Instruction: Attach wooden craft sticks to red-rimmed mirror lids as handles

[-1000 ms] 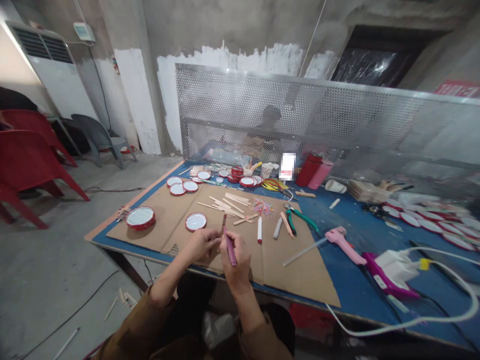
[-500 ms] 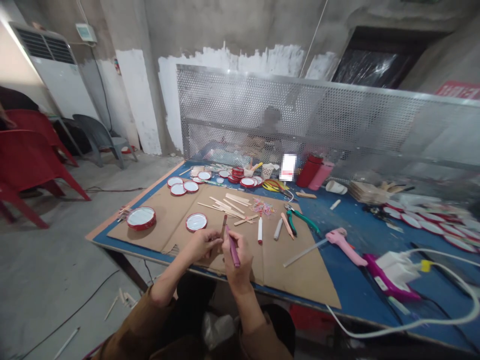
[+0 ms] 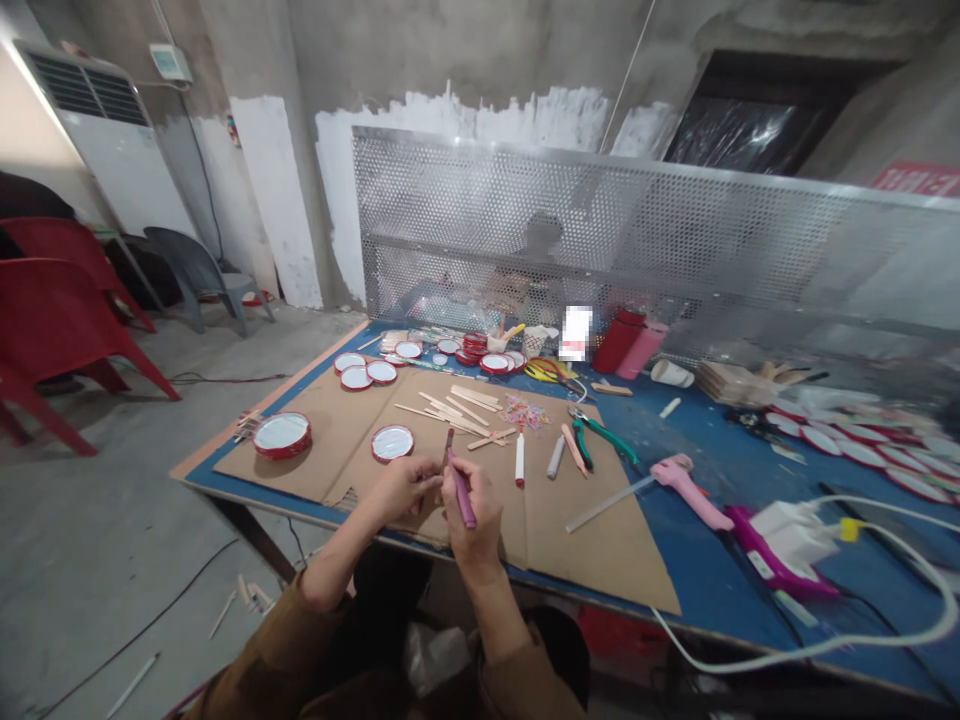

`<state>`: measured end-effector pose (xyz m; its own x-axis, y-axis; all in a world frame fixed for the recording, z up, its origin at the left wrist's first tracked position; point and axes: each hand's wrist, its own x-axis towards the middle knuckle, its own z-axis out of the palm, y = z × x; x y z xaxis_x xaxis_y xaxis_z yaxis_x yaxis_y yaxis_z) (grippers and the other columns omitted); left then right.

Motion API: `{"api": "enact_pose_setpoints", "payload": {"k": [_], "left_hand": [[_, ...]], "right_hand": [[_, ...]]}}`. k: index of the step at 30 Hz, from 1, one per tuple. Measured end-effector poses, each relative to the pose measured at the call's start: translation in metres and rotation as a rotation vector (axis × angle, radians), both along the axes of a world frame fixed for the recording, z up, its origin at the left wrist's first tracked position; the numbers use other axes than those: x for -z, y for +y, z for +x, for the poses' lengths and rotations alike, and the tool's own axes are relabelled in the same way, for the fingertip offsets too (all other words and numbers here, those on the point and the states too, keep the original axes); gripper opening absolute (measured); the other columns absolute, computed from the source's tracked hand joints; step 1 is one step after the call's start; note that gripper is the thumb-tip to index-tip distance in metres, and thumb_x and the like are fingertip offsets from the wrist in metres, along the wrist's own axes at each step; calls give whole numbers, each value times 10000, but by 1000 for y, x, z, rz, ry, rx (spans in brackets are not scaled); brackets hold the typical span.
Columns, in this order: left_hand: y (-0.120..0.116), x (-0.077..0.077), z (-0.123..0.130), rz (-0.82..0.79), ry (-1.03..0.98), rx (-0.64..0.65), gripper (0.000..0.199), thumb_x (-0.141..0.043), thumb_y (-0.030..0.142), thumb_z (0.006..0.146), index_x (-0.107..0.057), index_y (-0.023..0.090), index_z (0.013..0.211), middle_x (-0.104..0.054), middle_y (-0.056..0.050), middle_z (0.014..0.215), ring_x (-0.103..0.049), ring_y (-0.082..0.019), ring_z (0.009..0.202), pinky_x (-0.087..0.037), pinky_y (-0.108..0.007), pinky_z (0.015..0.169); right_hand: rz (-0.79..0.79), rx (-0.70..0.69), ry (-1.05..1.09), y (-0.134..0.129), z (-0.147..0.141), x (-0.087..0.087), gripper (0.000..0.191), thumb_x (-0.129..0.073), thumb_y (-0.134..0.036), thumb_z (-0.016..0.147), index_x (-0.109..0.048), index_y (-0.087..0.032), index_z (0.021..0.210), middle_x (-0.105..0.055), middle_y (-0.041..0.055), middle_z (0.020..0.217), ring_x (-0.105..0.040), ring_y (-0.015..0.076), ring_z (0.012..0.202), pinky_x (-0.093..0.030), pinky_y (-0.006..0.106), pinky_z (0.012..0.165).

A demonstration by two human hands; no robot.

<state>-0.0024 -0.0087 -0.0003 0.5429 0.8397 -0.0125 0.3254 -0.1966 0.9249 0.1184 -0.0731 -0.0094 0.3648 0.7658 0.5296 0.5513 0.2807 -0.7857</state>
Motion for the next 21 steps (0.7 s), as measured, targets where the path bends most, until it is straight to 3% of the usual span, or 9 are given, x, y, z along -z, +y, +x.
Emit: {"api": "enact_pose_setpoints", "payload": {"k": [11, 21], "left_hand": [[-1, -3, 0, -21, -8, 4, 179, -512, 285, 784, -573, 133, 711, -454, 59, 485, -415, -64, 358, -285, -156, 365], [2, 6, -1, 9, -27, 18, 214, -506, 304, 794, -619, 122, 789, -492, 47, 527, -411, -55, 357, -272, -151, 352]], "right_hand": [[-47, -11, 63, 0, 0, 1, 293, -505, -414, 868, -623, -175, 988, -692, 53, 802, -651, 154, 643, -522, 250, 545], [-42, -18, 73, 1, 0, 4, 285, -500, -413, 869, -622, -183, 985, -693, 52, 798, -654, 158, 639, -528, 257, 549]]}}
